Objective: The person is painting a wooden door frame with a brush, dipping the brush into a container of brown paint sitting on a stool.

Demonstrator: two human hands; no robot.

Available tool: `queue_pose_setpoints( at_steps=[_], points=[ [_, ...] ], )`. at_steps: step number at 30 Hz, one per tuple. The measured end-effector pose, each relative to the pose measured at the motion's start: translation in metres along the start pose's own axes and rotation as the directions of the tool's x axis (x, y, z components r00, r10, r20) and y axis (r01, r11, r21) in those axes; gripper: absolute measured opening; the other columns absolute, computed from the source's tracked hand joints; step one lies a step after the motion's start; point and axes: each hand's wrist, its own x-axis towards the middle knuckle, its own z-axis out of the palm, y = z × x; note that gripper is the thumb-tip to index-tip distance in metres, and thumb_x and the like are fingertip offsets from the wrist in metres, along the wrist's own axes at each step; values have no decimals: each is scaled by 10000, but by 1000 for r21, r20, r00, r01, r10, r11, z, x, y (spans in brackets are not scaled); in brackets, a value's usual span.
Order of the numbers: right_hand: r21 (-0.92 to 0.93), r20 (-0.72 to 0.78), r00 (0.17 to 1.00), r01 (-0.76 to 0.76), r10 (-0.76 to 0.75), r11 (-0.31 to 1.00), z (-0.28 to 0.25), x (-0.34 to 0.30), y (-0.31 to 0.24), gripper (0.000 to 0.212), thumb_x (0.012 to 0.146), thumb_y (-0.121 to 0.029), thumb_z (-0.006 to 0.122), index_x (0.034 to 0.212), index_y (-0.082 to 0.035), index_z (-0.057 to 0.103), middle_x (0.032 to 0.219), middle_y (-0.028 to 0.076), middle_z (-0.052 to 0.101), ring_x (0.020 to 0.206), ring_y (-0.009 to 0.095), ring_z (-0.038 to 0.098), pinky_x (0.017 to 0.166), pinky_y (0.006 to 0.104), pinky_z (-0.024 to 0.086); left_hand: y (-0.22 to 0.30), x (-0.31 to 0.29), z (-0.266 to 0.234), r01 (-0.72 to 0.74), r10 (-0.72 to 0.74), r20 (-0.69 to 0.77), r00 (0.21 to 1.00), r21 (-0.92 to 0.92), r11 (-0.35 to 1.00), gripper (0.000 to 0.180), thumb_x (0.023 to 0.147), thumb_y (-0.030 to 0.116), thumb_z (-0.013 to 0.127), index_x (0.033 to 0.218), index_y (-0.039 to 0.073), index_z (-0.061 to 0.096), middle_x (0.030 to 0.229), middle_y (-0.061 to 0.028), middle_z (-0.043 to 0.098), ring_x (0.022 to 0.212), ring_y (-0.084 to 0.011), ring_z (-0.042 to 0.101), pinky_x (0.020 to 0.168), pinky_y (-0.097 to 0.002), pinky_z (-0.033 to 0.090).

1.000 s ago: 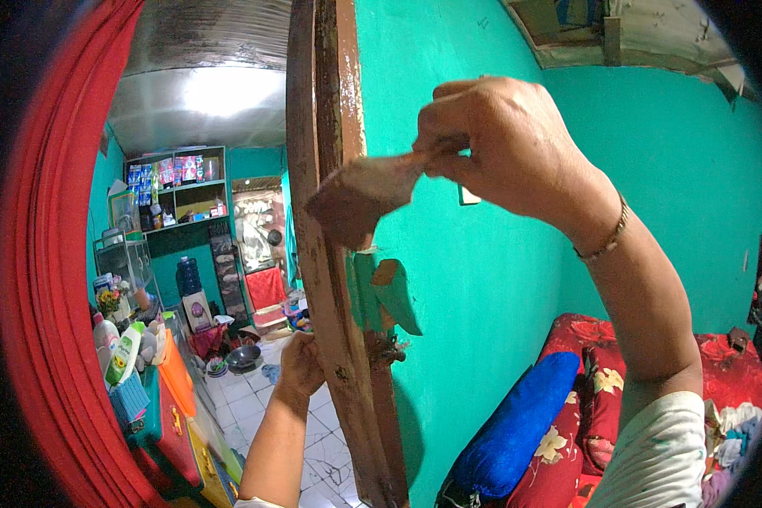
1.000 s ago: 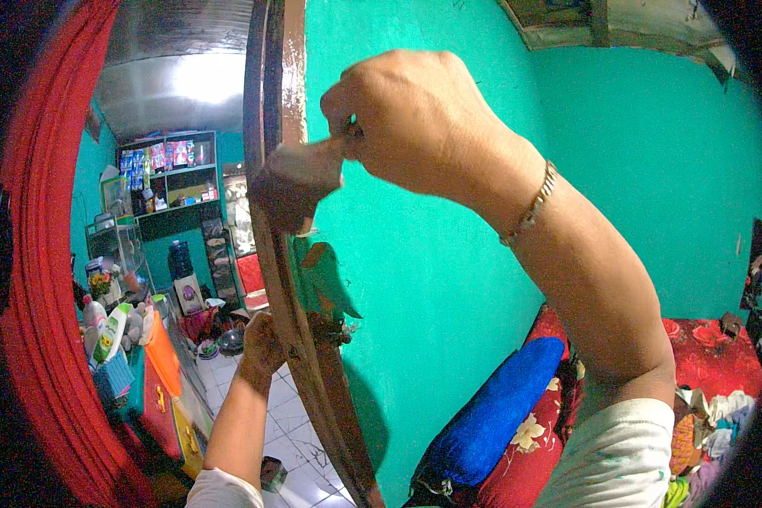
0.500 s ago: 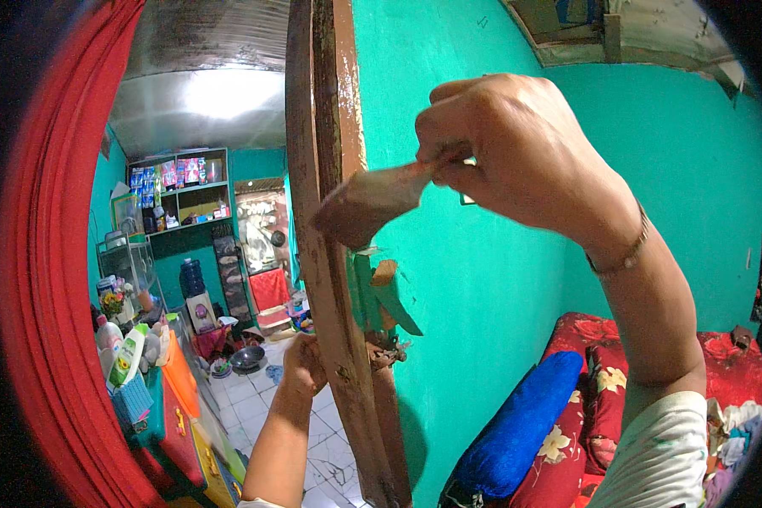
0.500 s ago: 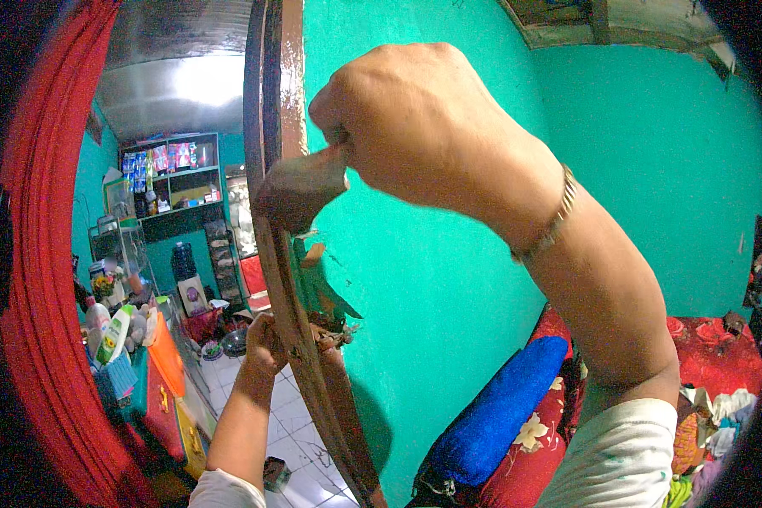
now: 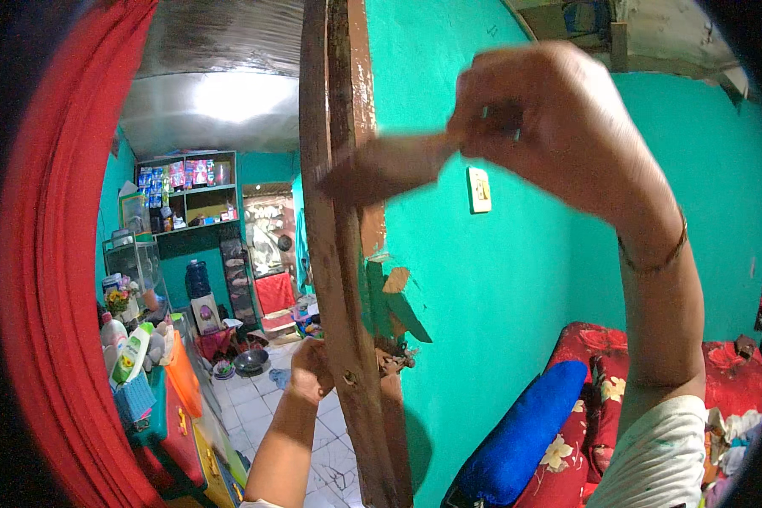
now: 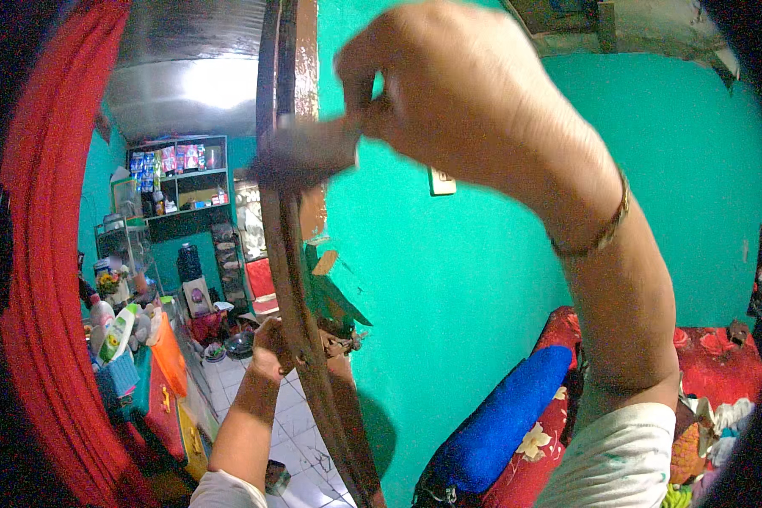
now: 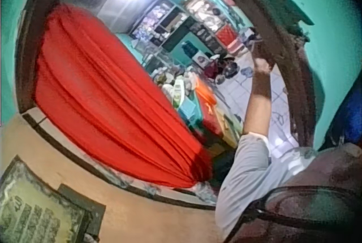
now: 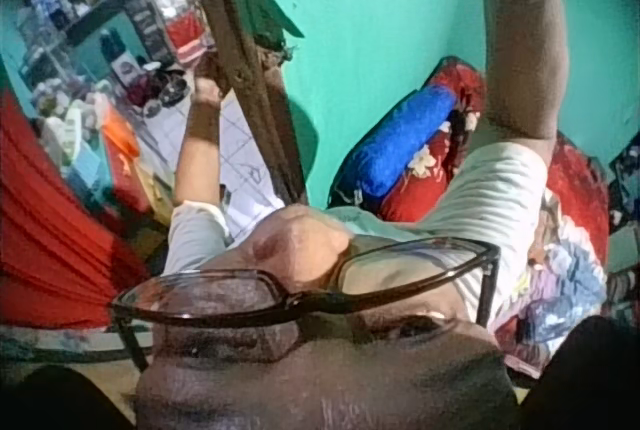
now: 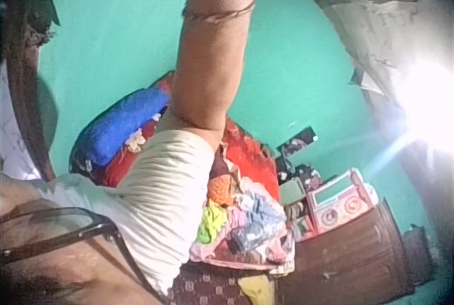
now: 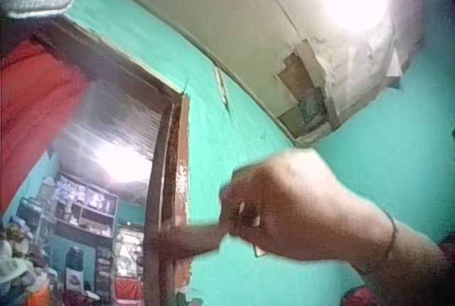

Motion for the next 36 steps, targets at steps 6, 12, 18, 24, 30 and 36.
queue_pose_setpoints(
  at_steps=[6,12,18,24,30,36],
  points=[
    [-76,32,998,53,-51,996,21,14,9,115,655,-135,739,719,-88,656,714,61,625,697,256,645,605,361,507,1,-3,-7,-56,68,-54,996,197,979,475,872,343,526,1146,-41,584,1140,-184,629,1027,-333,614,936,-462,467],
    [-203,-173,985,-33,-3,979,19,58,35,117,668,-186,740,747,-130,675,745,41,677,753,221,679,666,332,534,-4,4,12,0,17,-106,994,158,988,434,878,326,527,1124,-25,594,1116,-175,637,986,-321,626,898,-452,490],
    [-232,-285,951,-190,120,954,16,105,60,92,685,-184,706,749,-118,706,745,96,669,713,292,648,626,394,500,4,0,-19,23,19,-115,993,352,936,392,913,259,444,1135,-32,585,1148,-198,618,1011,-333,614,923,-462,475],
    [-242,-609,788,-292,90,925,35,140,92,68,716,-176,667,753,-129,699,782,95,655,778,296,637,676,407,492,2,5,-21,86,-78,-106,991,64,994,446,910,269,381,1170,-46,559,1185,-193,606,1062,-330,594,988,-468,420],
    [-142,-708,682,-393,184,908,52,153,89,69,768,-181,641,782,-127,682,848,82,630,810,308,616,679,403,483,4,0,-16,89,-68,-194,979,100,991,462,856,270,398,1162,-27,575,1147,-160,640,1050,-289,607,979,-419,409],
    [-109,-525,810,-370,263,923,71,143,83,149,809,-98,536,848,-114,679,904,126,630,868,336,616,721,433,485,1,0,-3,99,-3,-284,959,325,940,433,858,273,402,1111,-13,607,1092,-146,664,993,-275,625,933,-399,426]
  ],
)
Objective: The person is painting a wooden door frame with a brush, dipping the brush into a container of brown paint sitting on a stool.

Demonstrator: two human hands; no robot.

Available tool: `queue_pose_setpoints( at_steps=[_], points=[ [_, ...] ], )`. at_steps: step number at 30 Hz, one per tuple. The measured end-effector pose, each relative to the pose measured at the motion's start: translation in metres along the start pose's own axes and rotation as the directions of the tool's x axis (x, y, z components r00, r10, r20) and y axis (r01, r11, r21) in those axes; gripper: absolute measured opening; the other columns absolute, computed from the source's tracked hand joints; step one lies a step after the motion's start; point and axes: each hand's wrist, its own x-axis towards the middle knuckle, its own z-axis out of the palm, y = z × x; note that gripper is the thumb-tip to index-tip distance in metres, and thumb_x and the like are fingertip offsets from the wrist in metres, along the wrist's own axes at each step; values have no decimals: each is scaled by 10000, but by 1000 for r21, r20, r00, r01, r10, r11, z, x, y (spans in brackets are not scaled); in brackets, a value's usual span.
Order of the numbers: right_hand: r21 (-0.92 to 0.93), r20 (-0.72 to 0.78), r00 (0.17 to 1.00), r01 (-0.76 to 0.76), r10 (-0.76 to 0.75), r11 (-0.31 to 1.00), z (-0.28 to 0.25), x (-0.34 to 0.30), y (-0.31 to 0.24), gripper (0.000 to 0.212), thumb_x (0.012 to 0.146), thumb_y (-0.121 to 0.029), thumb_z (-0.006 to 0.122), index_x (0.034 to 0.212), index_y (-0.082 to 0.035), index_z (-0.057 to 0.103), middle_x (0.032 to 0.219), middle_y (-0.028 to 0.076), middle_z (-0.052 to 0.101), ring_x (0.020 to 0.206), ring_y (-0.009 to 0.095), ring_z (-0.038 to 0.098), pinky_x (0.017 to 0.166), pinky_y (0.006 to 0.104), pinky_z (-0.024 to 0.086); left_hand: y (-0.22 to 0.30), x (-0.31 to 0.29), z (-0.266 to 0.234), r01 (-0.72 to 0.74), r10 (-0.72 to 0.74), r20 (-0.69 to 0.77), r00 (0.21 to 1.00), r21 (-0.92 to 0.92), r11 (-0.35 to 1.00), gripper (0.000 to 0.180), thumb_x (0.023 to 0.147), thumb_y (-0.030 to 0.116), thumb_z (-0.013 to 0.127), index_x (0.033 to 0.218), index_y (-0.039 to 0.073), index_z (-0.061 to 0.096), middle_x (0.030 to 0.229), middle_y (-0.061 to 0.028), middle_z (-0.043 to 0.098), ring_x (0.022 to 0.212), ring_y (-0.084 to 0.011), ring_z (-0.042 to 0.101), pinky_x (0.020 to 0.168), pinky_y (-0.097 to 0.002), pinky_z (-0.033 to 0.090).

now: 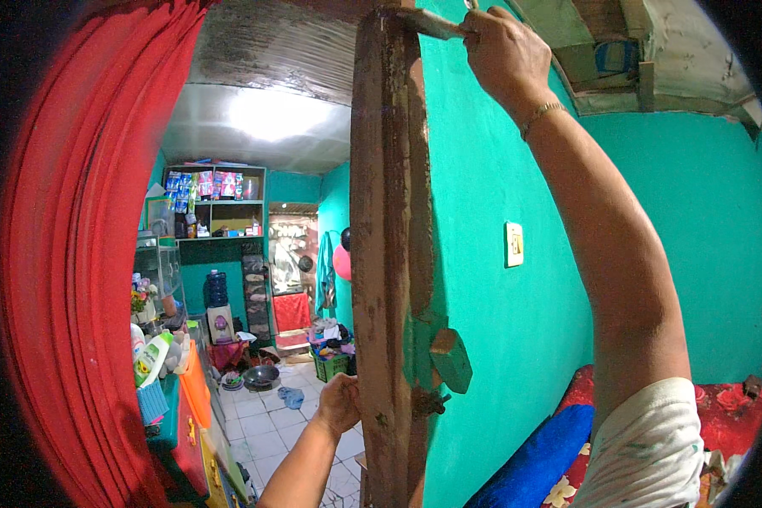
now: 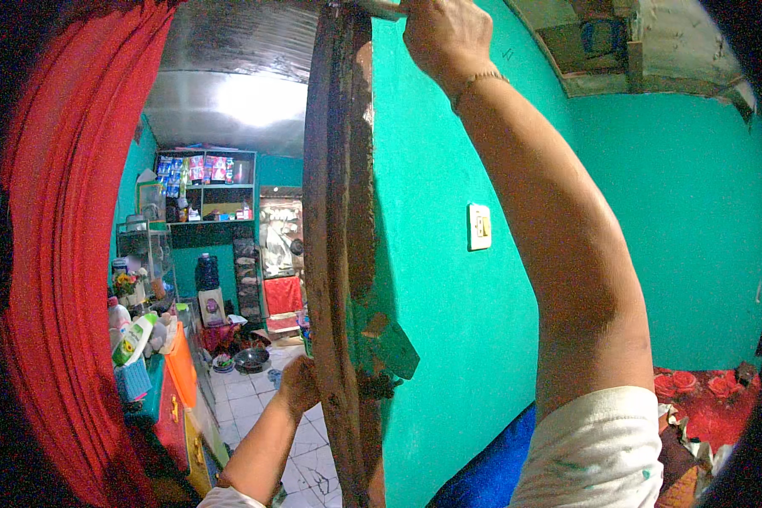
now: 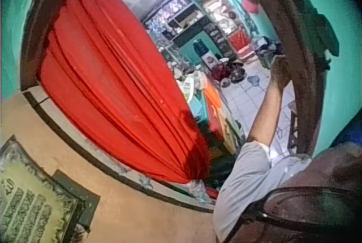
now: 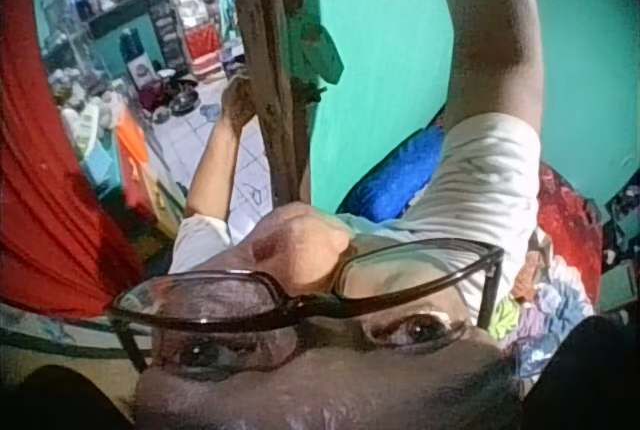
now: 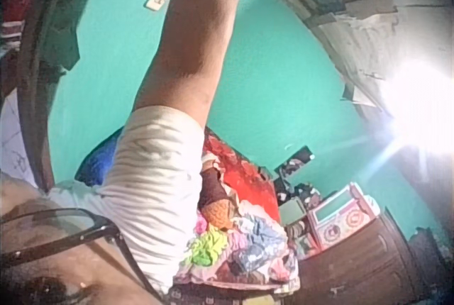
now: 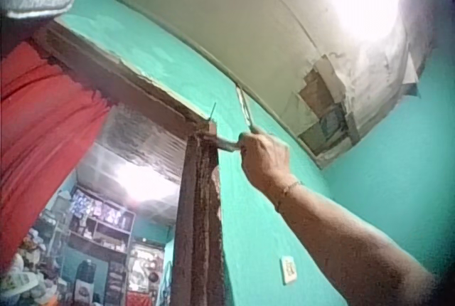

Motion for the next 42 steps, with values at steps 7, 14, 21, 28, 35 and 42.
queue_pose_setpoints(
  at_steps=[7,14,21,28,35,42],
  points=[
    [-58,90,941,331,-325,942,-72,-73,-7,31,818,-151,643,824,-121,635,785,47,554,730,271,605,602,385,487,-9,9,-47,-52,52,1,999,102,993,362,848,250,445,1025,-7,628,1007,-141,679,930,-259,636,867,-374,455],
    [88,150,929,328,-338,941,-126,-77,-9,58,775,-91,681,829,-98,663,748,50,579,683,227,624,569,332,480,4,-9,13,-17,-4,-112,994,-187,982,315,845,245,460,970,11,631,903,-98,677,803,-210,627,761,-319,474],
    [-128,-80,991,95,-106,987,-32,19,17,167,824,-165,573,961,-147,668,937,100,647,895,315,634,744,430,502,-7,11,-12,49,-58,-39,998,-212,976,343,849,271,447,985,6,618,876,-80,667,731,-185,608,709,-314,469],
    [-60,-40,999,-26,23,998,20,49,-6,193,757,-69,520,863,-89,680,898,161,637,869,358,619,736,442,491,-3,3,-14,82,-80,20,997,-203,976,396,840,253,407,1073,-12,589,953,-96,665,799,-194,617,759,-324,465],
    [-275,192,976,156,-105,949,-15,32,5,178,849,-256,584,981,-195,686,947,96,670,891,307,647,740,434,517,0,3,6,97,-56,171,984,-246,964,443,829,225,388,1142,-31,567,1119,-173,644,1006,-265,624,920,-385,432],
    [-148,1,998,60,-60,987,-49,39,-9,179,733,-82,534,834,-87,682,852,166,650,846,357,624,730,435,493,2,6,-7,82,-82,9,997,-231,970,400,820,231,394,1063,-11,599,899,-87,662,769,-196,609,747,-316,464]
  ],
)
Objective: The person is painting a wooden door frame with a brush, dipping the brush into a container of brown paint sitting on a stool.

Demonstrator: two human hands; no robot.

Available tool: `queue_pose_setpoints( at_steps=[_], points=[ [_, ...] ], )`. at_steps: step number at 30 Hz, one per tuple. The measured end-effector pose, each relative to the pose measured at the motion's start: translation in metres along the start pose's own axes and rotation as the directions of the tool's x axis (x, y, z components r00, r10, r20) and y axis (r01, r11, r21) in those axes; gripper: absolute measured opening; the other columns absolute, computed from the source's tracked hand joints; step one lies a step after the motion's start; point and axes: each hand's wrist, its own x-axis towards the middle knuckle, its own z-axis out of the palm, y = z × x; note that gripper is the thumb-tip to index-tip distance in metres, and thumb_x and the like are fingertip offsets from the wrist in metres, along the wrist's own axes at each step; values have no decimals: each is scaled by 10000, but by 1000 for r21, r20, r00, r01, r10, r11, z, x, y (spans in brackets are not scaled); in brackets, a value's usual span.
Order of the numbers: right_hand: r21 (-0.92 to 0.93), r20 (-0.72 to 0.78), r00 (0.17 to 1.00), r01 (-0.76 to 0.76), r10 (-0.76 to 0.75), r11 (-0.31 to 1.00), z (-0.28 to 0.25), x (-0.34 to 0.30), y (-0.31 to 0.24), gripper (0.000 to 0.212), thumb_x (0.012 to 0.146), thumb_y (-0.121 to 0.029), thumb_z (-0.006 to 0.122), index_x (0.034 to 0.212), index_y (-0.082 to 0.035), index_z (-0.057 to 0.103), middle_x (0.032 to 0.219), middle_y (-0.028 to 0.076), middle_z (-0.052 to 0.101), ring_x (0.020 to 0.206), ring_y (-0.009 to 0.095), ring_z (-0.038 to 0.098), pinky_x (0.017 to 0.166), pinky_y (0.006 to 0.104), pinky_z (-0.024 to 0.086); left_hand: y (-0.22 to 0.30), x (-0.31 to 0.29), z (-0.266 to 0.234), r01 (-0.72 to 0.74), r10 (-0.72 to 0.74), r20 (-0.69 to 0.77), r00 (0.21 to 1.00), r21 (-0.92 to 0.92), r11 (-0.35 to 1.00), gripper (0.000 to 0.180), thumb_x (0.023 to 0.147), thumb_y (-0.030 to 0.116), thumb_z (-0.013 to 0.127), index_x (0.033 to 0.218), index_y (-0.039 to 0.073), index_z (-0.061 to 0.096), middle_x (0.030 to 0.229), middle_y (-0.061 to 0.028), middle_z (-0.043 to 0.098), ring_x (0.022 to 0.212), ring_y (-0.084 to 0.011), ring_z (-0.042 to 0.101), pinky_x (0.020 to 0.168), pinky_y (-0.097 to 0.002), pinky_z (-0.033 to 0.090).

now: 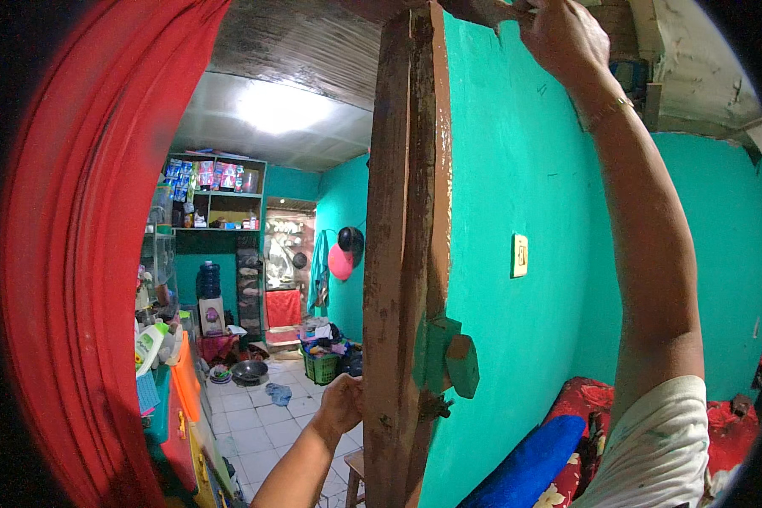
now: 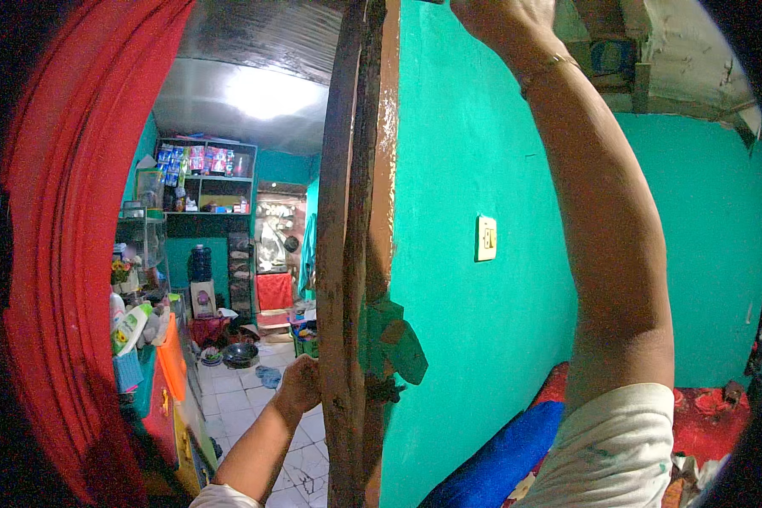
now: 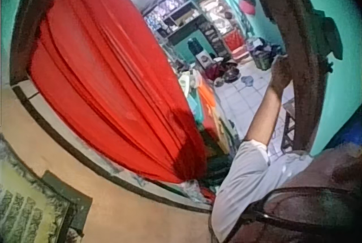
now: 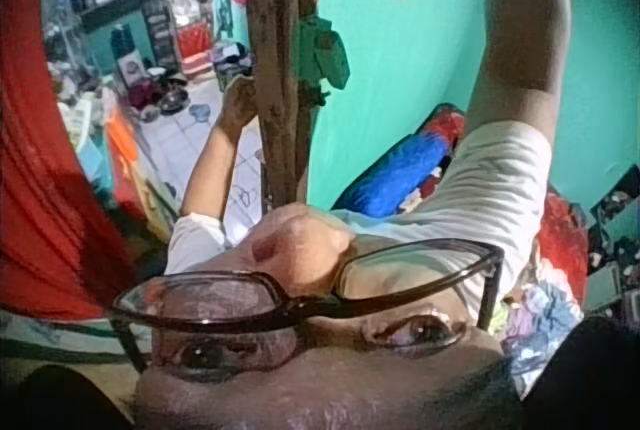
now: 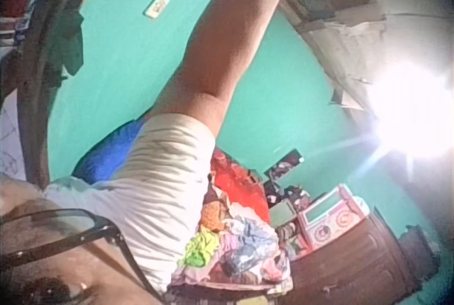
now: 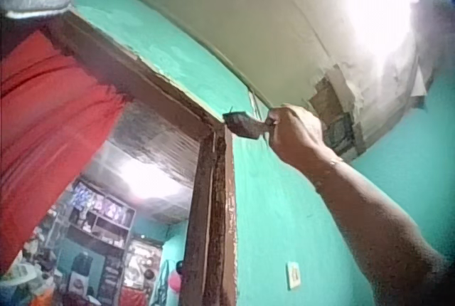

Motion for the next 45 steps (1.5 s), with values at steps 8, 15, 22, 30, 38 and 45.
queue_pose_setpoints(
  at_steps=[8,15,22,30,38,45],
  points=[
    [74,46,999,-11,7,997,40,-10,-12,149,760,-71,519,797,-63,663,829,160,633,835,357,620,712,437,485,-4,-8,19,-15,24,-180,983,50,999,360,808,217,396,1005,10,614,779,-40,629,630,-165,542,633,-278,437],
    [128,189,937,272,-293,954,-33,-88,-5,112,783,-106,565,856,-101,649,837,112,627,774,343,618,663,445,500,-5,-5,19,-16,15,20,1000,49,999,399,820,249,439,1067,-12,611,999,-110,664,869,-214,620,806,-324,463],
    [222,41,949,295,-312,929,-74,-83,-2,93,765,-73,601,833,-97,659,813,110,607,727,327,619,629,417,501,-2,-8,5,-65,97,-83,992,327,943,436,817,250,445,1101,-43,599,1114,-165,640,1017,-294,602,953,-402,422],
    [47,64,977,203,-206,978,-12,-34,-15,114,784,-76,553,792,-54,664,813,144,627,792,355,621,684,440,485,-5,-9,25,-80,117,-88,989,350,934,498,800,257,441,1159,-64,570,1183,-196,607,1102,-312,565,1016,-413,371],
    [170,349,780,492,-520,854,-101,-119,-33,170,757,-21,608,870,-123,684,841,72,587,693,282,615,603,389,506,-5,-7,15,9,60,329,942,-203,979,424,851,239,434,1118,-54,584,1110,-189,633,1019,-301,601,931,-413,443],
    [200,191,782,561,-593,803,-112,-81,-11,163,837,-27,617,976,-75,688,827,56,593,779,157,635,628,305,530,-11,-5,12,-123,147,248,958,-109,986,414,834,238,430,1072,-54,600,1034,-182,649,947,-294,614,870,-386,467]
  ],
)
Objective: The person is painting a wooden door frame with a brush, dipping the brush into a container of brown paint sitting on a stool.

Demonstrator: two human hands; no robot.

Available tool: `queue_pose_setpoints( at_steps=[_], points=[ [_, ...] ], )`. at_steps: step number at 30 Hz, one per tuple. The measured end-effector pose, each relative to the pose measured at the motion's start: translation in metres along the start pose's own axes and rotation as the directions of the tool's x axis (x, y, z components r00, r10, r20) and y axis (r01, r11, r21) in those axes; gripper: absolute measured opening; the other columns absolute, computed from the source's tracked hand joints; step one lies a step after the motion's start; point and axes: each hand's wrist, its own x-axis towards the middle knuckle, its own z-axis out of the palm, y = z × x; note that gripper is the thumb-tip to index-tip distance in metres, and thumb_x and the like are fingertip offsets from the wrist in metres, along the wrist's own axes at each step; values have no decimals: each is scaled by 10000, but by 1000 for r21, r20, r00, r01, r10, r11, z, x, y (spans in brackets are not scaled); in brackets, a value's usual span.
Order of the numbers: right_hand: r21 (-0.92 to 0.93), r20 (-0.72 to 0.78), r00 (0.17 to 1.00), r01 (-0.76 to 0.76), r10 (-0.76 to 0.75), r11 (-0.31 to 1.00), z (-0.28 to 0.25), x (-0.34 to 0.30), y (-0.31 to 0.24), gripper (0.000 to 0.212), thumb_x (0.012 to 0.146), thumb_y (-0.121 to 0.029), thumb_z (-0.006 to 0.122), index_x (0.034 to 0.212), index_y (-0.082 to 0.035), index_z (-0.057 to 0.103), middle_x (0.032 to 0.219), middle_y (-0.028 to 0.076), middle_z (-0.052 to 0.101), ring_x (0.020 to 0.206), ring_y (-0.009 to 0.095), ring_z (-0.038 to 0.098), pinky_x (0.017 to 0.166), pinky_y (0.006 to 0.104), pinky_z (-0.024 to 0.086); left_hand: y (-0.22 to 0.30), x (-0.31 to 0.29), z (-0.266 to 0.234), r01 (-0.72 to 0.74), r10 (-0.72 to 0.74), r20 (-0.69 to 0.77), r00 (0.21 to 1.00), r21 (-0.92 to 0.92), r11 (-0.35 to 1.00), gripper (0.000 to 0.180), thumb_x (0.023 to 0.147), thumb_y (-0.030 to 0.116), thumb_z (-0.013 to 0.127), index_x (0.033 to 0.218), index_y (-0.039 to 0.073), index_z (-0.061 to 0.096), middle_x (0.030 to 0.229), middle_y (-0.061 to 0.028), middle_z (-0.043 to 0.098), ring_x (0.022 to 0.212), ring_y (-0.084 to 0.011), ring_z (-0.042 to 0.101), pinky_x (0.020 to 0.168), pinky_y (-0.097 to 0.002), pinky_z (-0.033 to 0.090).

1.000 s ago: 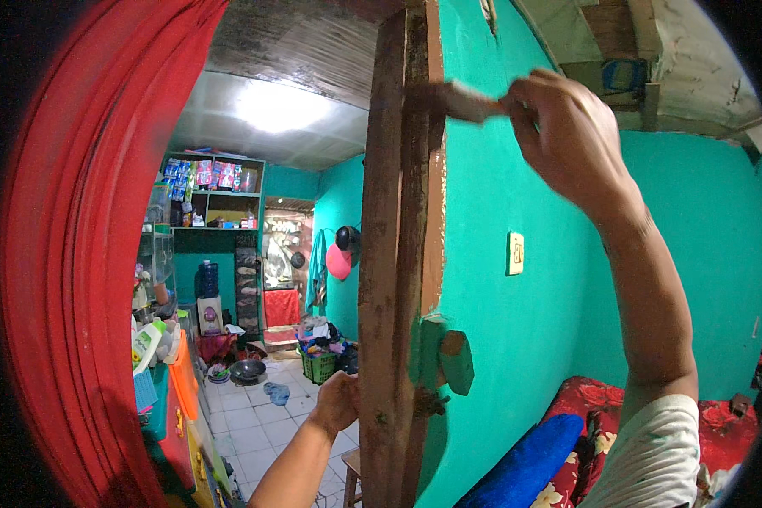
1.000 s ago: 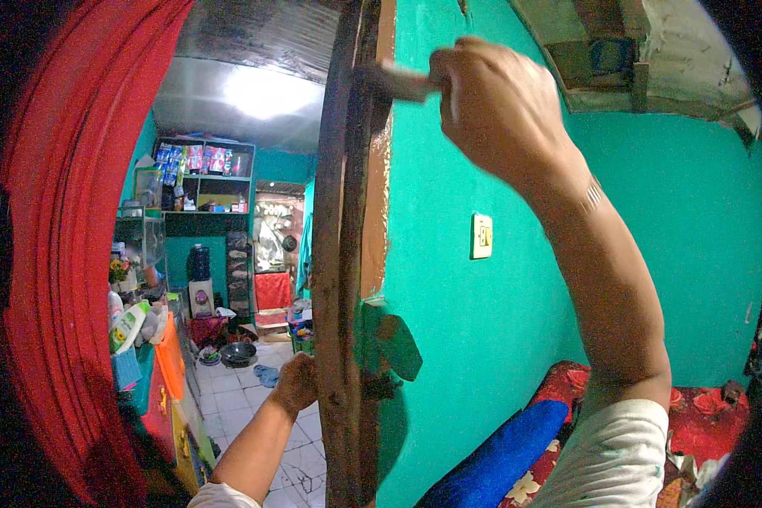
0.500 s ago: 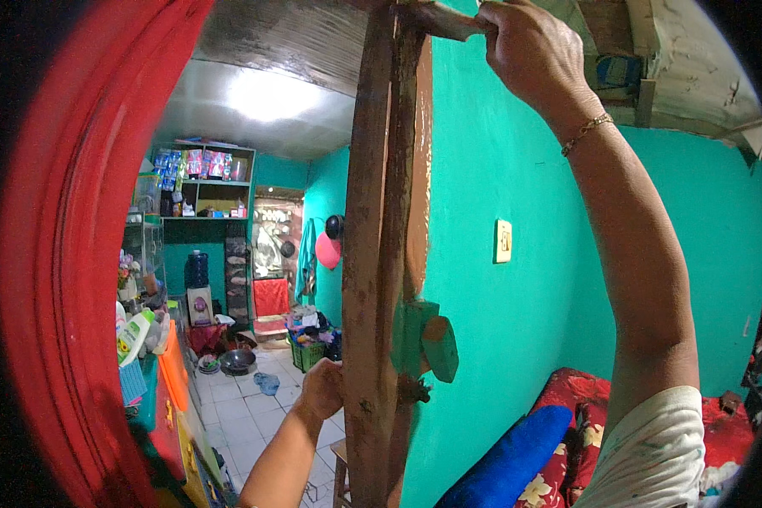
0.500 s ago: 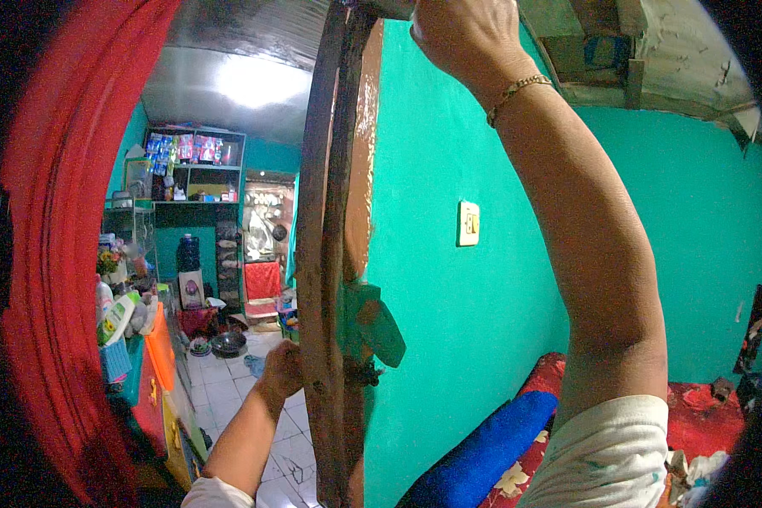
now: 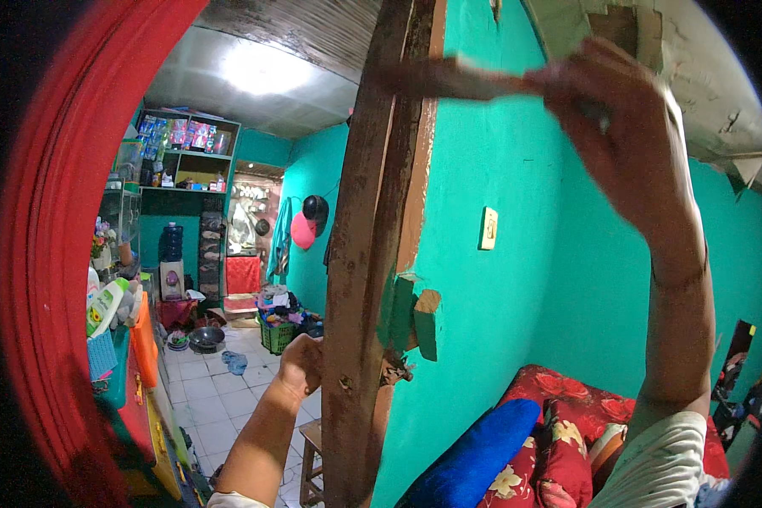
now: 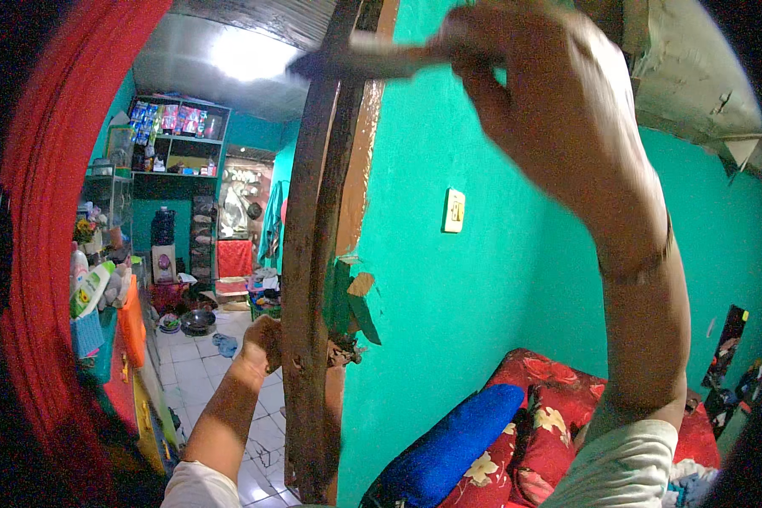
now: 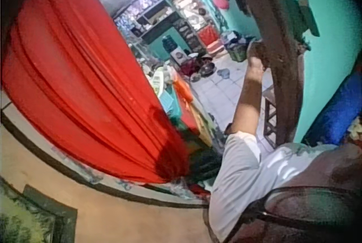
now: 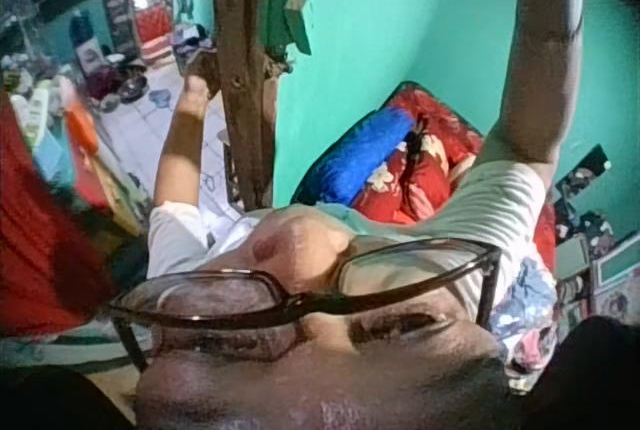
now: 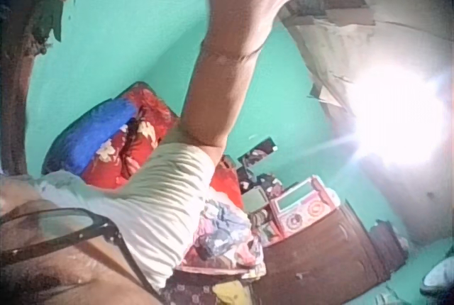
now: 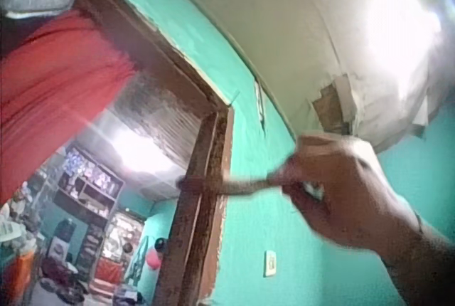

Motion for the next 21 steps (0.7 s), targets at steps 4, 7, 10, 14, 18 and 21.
queue_pose_setpoints(
  at_steps=[4,7,10,14,18,21],
  points=[
    [-13,-245,956,-172,164,985,25,55,19,117,780,-67,554,795,-62,670,777,140,616,739,351,618,666,451,484,3,1,-20,-20,24,85,996,-47,999,415,820,237,432,1062,-55,603,1020,-182,648,942,-294,612,845,-392,472],
    [-231,-191,976,-145,102,962,48,60,17,125,769,-52,549,792,-58,672,732,142,602,697,337,616,635,427,491,-3,5,-2,32,-26,-116,993,52,998,422,806,249,436,1054,-46,607,1030,-181,647,948,-302,609,847,-409,465],
    [-213,-105,994,-12,-10,977,57,47,26,90,786,-38,552,799,-28,640,692,112,596,589,284,605,535,383,484,10,-3,-14,25,-24,-32,999,44,999,420,804,245,433,1055,-42,608,1055,-179,648,957,-301,611,869,-410,454],
    [-167,233,970,-24,63,986,27,-6,-37,147,795,-37,640,927,-93,672,828,39,589,701,220,629,605,371,510,-10,13,1,34,-29,-53,998,91,995,426,819,271,430,1049,-37,613,1025,-155,661,911,-259,627,836,-369,468],
    [92,220,975,-48,27,995,-5,-24,-67,185,750,22,650,909,-64,687,793,64,586,686,221,613,578,343,483,12,-4,-10,15,-16,9,1000,52,999,434,832,272,422,1061,-40,618,1046,-147,664,904,-239,631,814,-342,477],
    [226,217,976,-71,21,972,-18,-16,-59,174,766,78,617,912,3,675,786,91,593,752,174,628,657,285,499,7,-2,-6,5,-6,12,1000,59,998,466,859,289,404,1117,-53,587,1058,-158,659,930,-252,627,843,-356,472]
  ],
)
